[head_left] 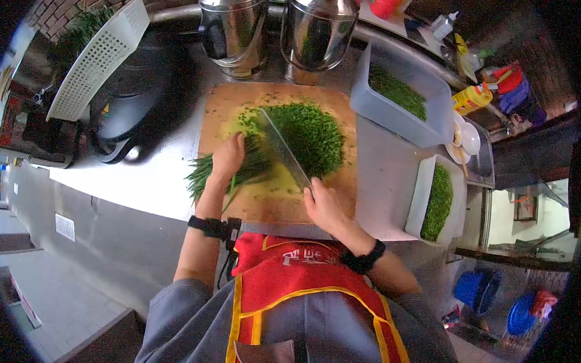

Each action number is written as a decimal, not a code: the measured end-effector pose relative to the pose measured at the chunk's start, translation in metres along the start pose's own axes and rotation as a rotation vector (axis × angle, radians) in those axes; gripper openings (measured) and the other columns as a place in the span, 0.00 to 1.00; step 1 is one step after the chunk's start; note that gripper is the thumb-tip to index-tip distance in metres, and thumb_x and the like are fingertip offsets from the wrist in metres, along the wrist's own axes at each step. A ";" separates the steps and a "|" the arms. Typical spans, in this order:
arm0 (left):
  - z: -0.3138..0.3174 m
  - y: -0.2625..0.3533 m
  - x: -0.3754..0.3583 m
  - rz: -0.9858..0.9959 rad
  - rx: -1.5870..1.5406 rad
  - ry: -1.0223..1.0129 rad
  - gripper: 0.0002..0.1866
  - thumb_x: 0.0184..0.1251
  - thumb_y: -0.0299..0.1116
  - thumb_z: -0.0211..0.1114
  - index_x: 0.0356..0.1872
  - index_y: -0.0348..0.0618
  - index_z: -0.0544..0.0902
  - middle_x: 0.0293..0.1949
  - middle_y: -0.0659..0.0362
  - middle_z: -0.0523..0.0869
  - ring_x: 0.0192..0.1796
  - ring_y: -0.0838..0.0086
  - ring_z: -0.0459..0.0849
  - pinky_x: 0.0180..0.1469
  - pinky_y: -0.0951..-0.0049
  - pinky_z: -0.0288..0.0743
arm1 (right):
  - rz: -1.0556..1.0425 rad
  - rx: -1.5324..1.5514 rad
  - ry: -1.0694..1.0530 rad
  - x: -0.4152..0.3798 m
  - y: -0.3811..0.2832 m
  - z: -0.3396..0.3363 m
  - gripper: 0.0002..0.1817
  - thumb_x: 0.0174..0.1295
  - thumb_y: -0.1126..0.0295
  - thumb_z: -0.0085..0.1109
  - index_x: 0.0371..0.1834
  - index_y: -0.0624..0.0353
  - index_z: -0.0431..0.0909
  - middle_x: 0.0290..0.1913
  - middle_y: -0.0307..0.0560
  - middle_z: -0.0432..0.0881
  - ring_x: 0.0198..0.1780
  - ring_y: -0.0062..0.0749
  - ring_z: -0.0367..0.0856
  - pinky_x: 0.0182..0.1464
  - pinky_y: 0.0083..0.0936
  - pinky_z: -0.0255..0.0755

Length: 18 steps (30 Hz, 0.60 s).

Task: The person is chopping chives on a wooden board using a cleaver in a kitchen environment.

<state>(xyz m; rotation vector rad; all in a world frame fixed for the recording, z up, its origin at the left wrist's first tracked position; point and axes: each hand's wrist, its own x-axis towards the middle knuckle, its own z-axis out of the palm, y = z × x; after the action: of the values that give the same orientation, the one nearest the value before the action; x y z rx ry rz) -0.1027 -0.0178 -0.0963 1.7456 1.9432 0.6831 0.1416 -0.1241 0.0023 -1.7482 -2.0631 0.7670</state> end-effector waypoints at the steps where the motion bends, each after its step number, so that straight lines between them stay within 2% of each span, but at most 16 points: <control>1: 0.002 0.004 -0.004 -0.002 0.021 0.043 0.16 0.70 0.40 0.48 0.47 0.42 0.79 0.40 0.45 0.82 0.43 0.50 0.80 0.47 0.54 0.72 | -0.006 -0.022 -0.018 -0.006 -0.003 -0.018 0.12 0.63 0.63 0.49 0.33 0.64 0.68 0.20 0.61 0.76 0.25 0.60 0.76 0.27 0.50 0.67; 4: 0.010 0.013 -0.013 0.049 0.069 0.224 0.14 0.68 0.38 0.50 0.41 0.43 0.81 0.36 0.49 0.82 0.40 0.54 0.79 0.45 0.56 0.70 | -0.095 0.002 -0.105 -0.033 0.010 -0.047 0.13 0.64 0.63 0.48 0.32 0.63 0.69 0.20 0.61 0.76 0.23 0.60 0.75 0.27 0.50 0.67; 7: 0.012 0.015 -0.018 0.103 0.172 0.285 0.13 0.68 0.37 0.50 0.40 0.44 0.82 0.36 0.53 0.83 0.43 0.57 0.78 0.48 0.58 0.68 | -0.047 -0.090 -0.259 -0.053 0.013 -0.060 0.12 0.64 0.63 0.48 0.31 0.63 0.69 0.19 0.62 0.76 0.23 0.61 0.75 0.26 0.52 0.67; 10: 0.016 0.010 -0.018 0.126 0.194 0.285 0.13 0.68 0.38 0.51 0.41 0.44 0.82 0.38 0.55 0.83 0.44 0.58 0.78 0.50 0.59 0.67 | -0.003 -0.159 -0.338 -0.059 0.025 -0.042 0.12 0.64 0.63 0.48 0.31 0.62 0.69 0.19 0.62 0.76 0.23 0.62 0.75 0.26 0.54 0.67; 13: 0.019 0.014 -0.026 0.096 0.186 0.290 0.14 0.68 0.38 0.50 0.41 0.45 0.82 0.40 0.55 0.83 0.43 0.59 0.79 0.49 0.60 0.67 | 0.039 -0.186 -0.431 -0.051 0.024 -0.025 0.16 0.66 0.62 0.43 0.43 0.66 0.69 0.24 0.65 0.79 0.27 0.62 0.78 0.31 0.55 0.72; 15: 0.021 0.023 -0.038 0.056 0.219 0.316 0.14 0.68 0.39 0.50 0.40 0.45 0.83 0.39 0.55 0.83 0.42 0.60 0.79 0.48 0.60 0.67 | 0.039 -0.196 -0.420 -0.043 0.020 -0.015 0.16 0.66 0.61 0.42 0.43 0.65 0.69 0.23 0.65 0.78 0.26 0.62 0.78 0.31 0.55 0.72; 18: 0.039 0.024 -0.041 0.038 0.181 0.504 0.12 0.67 0.37 0.52 0.39 0.46 0.83 0.39 0.57 0.83 0.42 0.62 0.78 0.49 0.61 0.66 | 0.048 -0.181 -0.416 -0.038 0.024 -0.001 0.16 0.66 0.61 0.42 0.43 0.64 0.69 0.22 0.64 0.78 0.26 0.63 0.78 0.31 0.55 0.71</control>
<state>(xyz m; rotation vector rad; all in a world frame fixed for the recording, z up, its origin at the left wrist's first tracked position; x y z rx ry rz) -0.0553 -0.0541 -0.1122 1.8496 2.3678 1.0745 0.1689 -0.1589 -0.0078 -1.8629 -2.4308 1.0639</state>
